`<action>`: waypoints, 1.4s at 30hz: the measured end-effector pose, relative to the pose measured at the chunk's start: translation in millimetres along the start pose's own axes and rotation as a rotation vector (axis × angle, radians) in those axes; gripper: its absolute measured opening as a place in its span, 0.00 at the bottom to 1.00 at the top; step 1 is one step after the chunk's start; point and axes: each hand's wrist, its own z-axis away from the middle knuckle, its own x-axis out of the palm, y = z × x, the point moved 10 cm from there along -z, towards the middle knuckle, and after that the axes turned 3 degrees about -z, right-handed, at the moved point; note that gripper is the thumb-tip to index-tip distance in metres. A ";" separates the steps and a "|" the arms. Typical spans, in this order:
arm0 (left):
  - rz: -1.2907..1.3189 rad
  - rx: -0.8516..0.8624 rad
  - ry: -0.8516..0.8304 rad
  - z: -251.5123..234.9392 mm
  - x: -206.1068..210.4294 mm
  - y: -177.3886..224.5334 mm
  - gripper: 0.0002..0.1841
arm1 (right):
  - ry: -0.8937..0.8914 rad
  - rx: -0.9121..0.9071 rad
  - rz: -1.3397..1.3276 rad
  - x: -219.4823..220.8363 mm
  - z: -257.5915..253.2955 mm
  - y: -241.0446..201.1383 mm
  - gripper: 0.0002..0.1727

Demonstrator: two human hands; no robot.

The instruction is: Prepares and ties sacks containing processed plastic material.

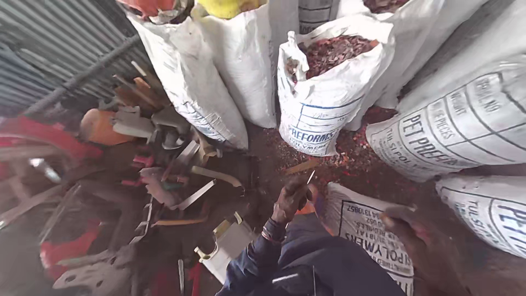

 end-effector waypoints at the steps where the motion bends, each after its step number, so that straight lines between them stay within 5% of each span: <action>1: 0.034 0.020 -0.060 -14.2 14.5 6.3 0.12 | -0.039 -0.058 0.016 6.6 -21.7 -10.3 0.15; 7: 0.160 0.124 -0.331 -117.5 64.6 63.9 0.15 | -0.046 -0.271 0.007 24.4 -170.4 -44.1 0.15; 16: 0.100 0.207 -0.269 -234.0 11.0 133.9 0.14 | -0.055 -0.202 -0.095 57.0 -320.3 -25.7 0.13; 19: 0.260 0.354 -0.099 -260.9 -15.5 156.3 0.10 | -0.129 -0.224 -0.118 57.1 -346.0 -18.0 0.13; 26: 0.553 0.595 0.313 -287.2 -54.0 195.1 0.12 | -0.682 -0.263 -0.393 114.9 -372.5 2.8 0.19; 28: 0.350 0.555 0.671 -278.0 -72.7 189.1 0.08 | -0.760 -0.215 -0.417 111.2 -382.3 -2.2 0.18; 31: -0.403 0.532 1.046 -250.8 -85.3 189.2 0.39 | -0.760 -0.183 -0.368 92.2 -406.3 0.4 0.13; 33: -0.943 0.616 0.984 -247.3 -54.6 202.7 0.33 | -0.801 -0.142 -0.357 87.7 -420.1 7.0 0.10; 36: -1.432 0.677 0.514 -263.6 20.9 202.4 0.13 | -0.907 -0.019 -0.398 91.6 -417.5 18.8 0.07; 39: -1.395 0.660 0.264 -273.6 27.9 192.9 0.07 | -0.879 0.081 -0.423 93.1 -421.9 28.4 0.09; 42: -1.138 0.450 0.337 -269.2 -0.7 182.8 0.09 | -0.592 0.031 -0.375 72.5 -454.1 30.3 0.10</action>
